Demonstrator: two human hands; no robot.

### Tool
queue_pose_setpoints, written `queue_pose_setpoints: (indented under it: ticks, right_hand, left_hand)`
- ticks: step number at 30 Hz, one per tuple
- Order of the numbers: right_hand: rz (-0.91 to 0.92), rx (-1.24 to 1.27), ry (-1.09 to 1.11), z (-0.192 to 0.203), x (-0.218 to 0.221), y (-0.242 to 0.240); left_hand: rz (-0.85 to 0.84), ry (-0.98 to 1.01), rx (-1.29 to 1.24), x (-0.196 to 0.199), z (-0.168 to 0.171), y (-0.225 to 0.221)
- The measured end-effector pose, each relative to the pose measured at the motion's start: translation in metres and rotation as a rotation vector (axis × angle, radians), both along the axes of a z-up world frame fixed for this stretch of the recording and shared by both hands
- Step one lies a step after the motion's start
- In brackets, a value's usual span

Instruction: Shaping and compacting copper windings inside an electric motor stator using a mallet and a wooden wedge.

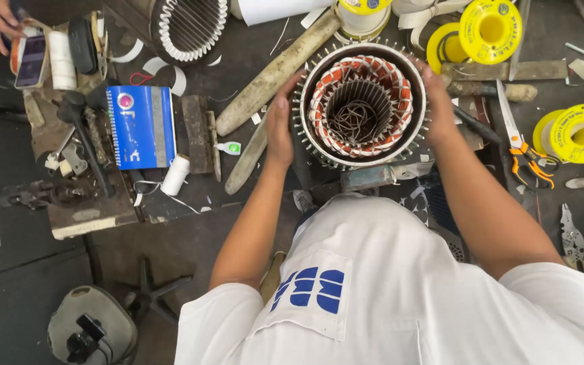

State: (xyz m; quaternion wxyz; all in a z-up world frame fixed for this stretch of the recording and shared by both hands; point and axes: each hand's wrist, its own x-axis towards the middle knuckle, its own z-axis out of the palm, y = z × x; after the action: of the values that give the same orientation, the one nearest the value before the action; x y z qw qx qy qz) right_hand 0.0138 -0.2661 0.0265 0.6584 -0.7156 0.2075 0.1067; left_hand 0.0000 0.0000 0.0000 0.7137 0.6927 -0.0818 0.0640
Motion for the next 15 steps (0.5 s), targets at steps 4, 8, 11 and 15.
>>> queue_pose_setpoints:
  ticks: [4,8,11,15]
  right_hand:
    - [-0.096,0.58,-0.275,-0.019,-0.006,0.013]
    - [-0.113,0.655,-0.215,-0.035,0.002,0.013]
    - [-0.123,0.718,-0.162,-0.049,0.012,0.009]
    - [-0.147,0.803,-0.086,-0.061,0.025,0.001]
  left_hand:
    - [0.016,-0.093,-0.03,-0.002,-0.058,-0.002]
    - [0.046,-0.262,-0.065,-0.009,-0.061,-0.01]
    - [0.048,-0.308,-0.082,-0.008,-0.081,-0.017]
    - [0.066,-0.332,-0.177,-0.002,-0.066,-0.04]
